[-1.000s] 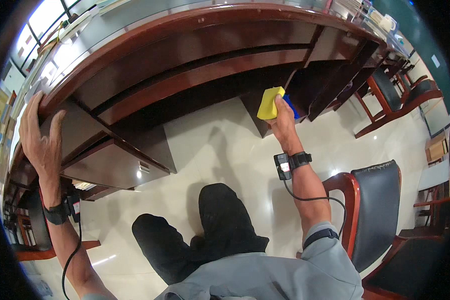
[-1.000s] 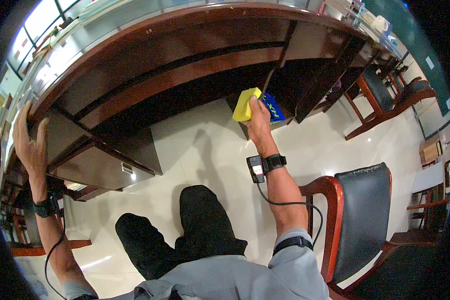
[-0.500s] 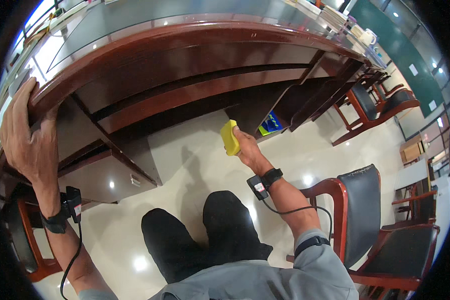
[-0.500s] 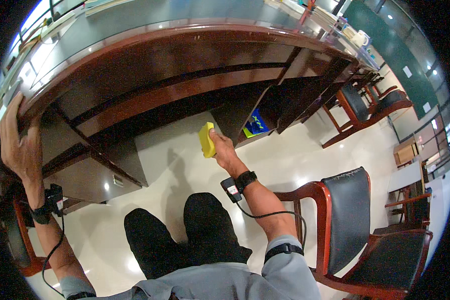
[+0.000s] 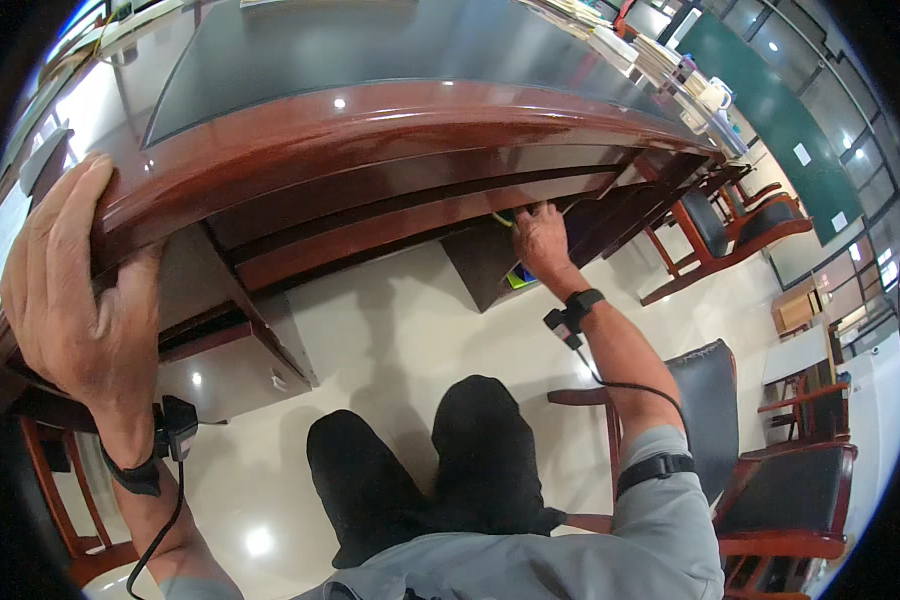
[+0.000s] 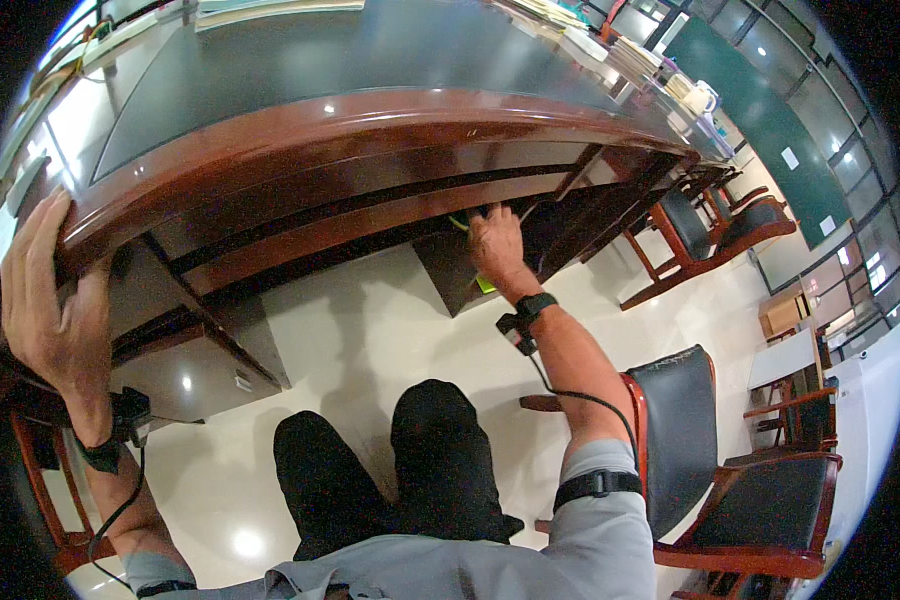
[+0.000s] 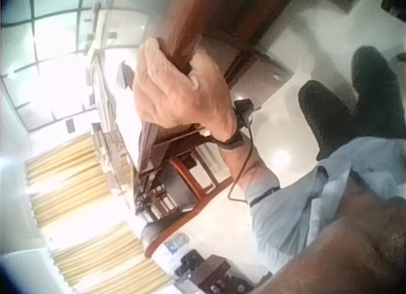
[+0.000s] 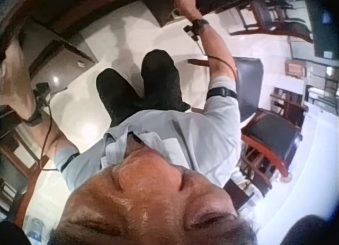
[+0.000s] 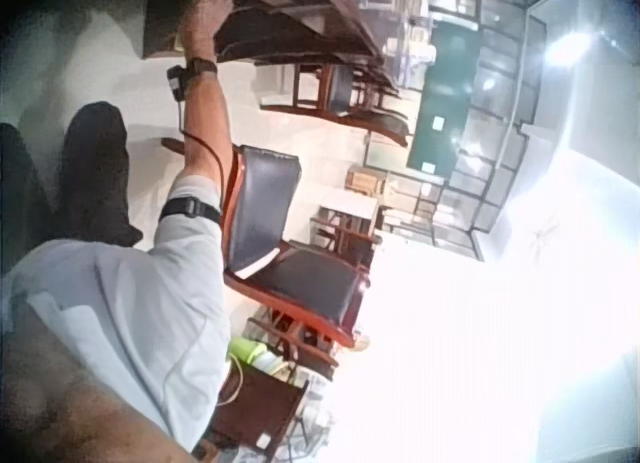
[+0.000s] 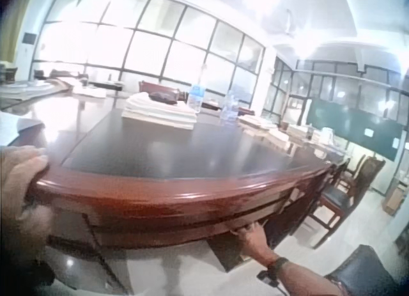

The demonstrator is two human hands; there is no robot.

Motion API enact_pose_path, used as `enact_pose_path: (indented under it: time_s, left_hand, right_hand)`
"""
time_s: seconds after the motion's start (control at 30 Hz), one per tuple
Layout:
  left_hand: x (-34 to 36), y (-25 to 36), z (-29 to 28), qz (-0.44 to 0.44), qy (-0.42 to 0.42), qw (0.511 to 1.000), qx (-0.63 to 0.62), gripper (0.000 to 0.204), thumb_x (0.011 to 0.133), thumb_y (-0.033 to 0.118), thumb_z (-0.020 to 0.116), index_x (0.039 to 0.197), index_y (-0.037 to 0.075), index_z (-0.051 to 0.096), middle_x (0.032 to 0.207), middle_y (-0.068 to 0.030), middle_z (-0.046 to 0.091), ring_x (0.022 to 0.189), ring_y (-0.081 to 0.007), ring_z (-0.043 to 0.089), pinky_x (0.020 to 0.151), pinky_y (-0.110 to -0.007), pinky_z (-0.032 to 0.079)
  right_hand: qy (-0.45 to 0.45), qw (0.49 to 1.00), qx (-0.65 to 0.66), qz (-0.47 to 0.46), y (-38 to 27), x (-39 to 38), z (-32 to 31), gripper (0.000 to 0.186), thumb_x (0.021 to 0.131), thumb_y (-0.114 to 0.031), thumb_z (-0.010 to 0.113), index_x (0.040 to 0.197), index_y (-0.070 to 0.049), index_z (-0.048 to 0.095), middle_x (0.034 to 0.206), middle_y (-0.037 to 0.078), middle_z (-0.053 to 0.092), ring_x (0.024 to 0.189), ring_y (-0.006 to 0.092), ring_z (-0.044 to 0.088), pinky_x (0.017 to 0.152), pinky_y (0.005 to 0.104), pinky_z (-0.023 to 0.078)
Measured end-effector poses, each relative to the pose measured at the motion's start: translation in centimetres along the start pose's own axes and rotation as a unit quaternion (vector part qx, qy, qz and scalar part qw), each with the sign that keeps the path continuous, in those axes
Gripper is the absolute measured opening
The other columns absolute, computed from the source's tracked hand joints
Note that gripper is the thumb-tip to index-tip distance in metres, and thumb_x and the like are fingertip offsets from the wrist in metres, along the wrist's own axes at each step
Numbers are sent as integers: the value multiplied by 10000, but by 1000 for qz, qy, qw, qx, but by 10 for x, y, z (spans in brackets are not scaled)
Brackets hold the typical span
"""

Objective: Cleaning the surface and drawers of a large wooden conference table and office desk using a sponge.

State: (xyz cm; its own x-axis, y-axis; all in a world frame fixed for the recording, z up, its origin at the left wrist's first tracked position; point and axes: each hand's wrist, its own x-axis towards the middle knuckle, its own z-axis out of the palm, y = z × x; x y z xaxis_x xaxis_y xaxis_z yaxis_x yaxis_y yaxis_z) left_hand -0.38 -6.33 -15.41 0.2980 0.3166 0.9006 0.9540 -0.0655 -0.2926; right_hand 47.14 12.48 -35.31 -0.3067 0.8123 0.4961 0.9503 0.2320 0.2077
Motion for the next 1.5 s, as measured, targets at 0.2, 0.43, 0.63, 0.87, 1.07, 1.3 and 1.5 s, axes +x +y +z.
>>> enact_pose_path:
  time_s: [0.2,0.43,0.63,0.87,1.07,1.3,1.5]
  left_hand:
    - [-10,3,17,-19,-11,999,-34,529,698,-58,749,1203,72,657,1188,-107,682,1119,-244,638,976,-331,483]
    - [-17,-7,-2,-55,-34,997,-39,545,740,-10,774,1253,109,633,1215,-101,675,1143,-249,630,992,-337,508]
    - [-21,-3,1,-102,-53,993,-10,505,784,6,761,1262,87,621,1244,-98,659,1145,-243,626,1001,-339,511]
    - [-21,-7,6,-85,-29,994,-65,484,805,-1,750,1265,45,607,1240,-104,658,1136,-237,623,992,-338,498]
    - [-20,-9,0,-58,-27,998,-7,484,798,-18,750,1257,42,611,1228,-111,659,1112,-241,628,970,-326,494]
    - [-12,1,6,-25,-3,999,20,495,763,-61,746,1228,59,627,1196,-99,676,1109,-254,626,968,-338,472]
    - [-10,2,5,-20,-4,999,33,520,747,-61,756,1235,60,619,1218,-96,657,1130,-250,608,984,-350,454]
  right_hand:
    - [36,997,-61,-40,72,36,31,278,878,-145,535,1099,-99,698,1076,151,677,1060,352,611,929,481,465]
    - [-36,997,-4,-64,74,46,72,328,916,-165,516,1205,-138,669,1149,149,680,1076,343,633,911,471,506]
    - [-253,927,-214,-178,29,6,143,321,896,-195,508,1119,-101,719,1397,163,527,1287,297,478,1174,467,242]
    - [-221,922,-197,-250,30,-75,208,326,903,-227,517,1127,-104,719,1364,155,566,1325,352,438,1168,513,210]
    - [-378,899,-120,-183,26,9,152,343,834,-157,568,1137,-54,690,1332,224,548,1301,331,463,1113,466,327]
    - [41,996,9,-75,75,65,125,377,897,-166,559,1252,-53,616,1296,202,589,1216,339,545,1085,459,384]
    - [-34,998,50,7,93,101,139,384,897,-162,557,1260,-50,610,1307,205,578,1227,345,533,1091,458,378]
